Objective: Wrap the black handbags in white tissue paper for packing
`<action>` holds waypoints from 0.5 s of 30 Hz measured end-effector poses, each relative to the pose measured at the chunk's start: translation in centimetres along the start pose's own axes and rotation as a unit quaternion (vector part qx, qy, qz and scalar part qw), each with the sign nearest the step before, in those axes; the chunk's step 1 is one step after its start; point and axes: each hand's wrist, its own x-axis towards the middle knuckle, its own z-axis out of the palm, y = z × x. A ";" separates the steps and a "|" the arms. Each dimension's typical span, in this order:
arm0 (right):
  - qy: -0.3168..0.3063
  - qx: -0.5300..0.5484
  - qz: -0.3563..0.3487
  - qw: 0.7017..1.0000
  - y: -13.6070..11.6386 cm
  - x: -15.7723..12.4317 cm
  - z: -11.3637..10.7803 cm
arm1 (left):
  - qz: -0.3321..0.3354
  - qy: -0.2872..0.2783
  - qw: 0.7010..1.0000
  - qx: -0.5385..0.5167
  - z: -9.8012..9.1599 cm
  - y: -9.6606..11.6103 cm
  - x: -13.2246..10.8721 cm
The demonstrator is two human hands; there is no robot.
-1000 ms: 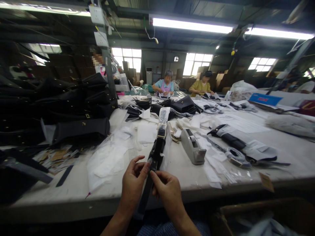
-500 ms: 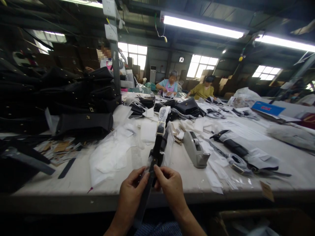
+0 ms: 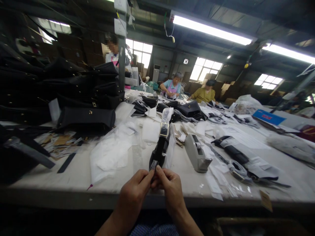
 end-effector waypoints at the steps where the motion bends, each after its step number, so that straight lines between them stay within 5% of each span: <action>1: -0.007 -0.001 0.003 1.000 -0.1 0.0 0.0 | 0.017 -0.009 1.000 0.023 -0.2 0.0 0.1; 11: 0.032 0.010 0.004 0.999 -0.1 0.2 -0.2 | 0.124 -0.044 0.989 0.069 -0.6 1.7 -0.4; 13: 0.027 0.006 0.005 1.000 -0.1 0.2 -0.4 | 0.110 -0.067 0.992 0.001 -0.8 2.3 -1.3; 15: 0.015 -0.010 0.005 1.000 -0.3 0.1 -0.6 | 0.023 -0.031 0.997 -0.066 -1.2 2.8 -1.8</action>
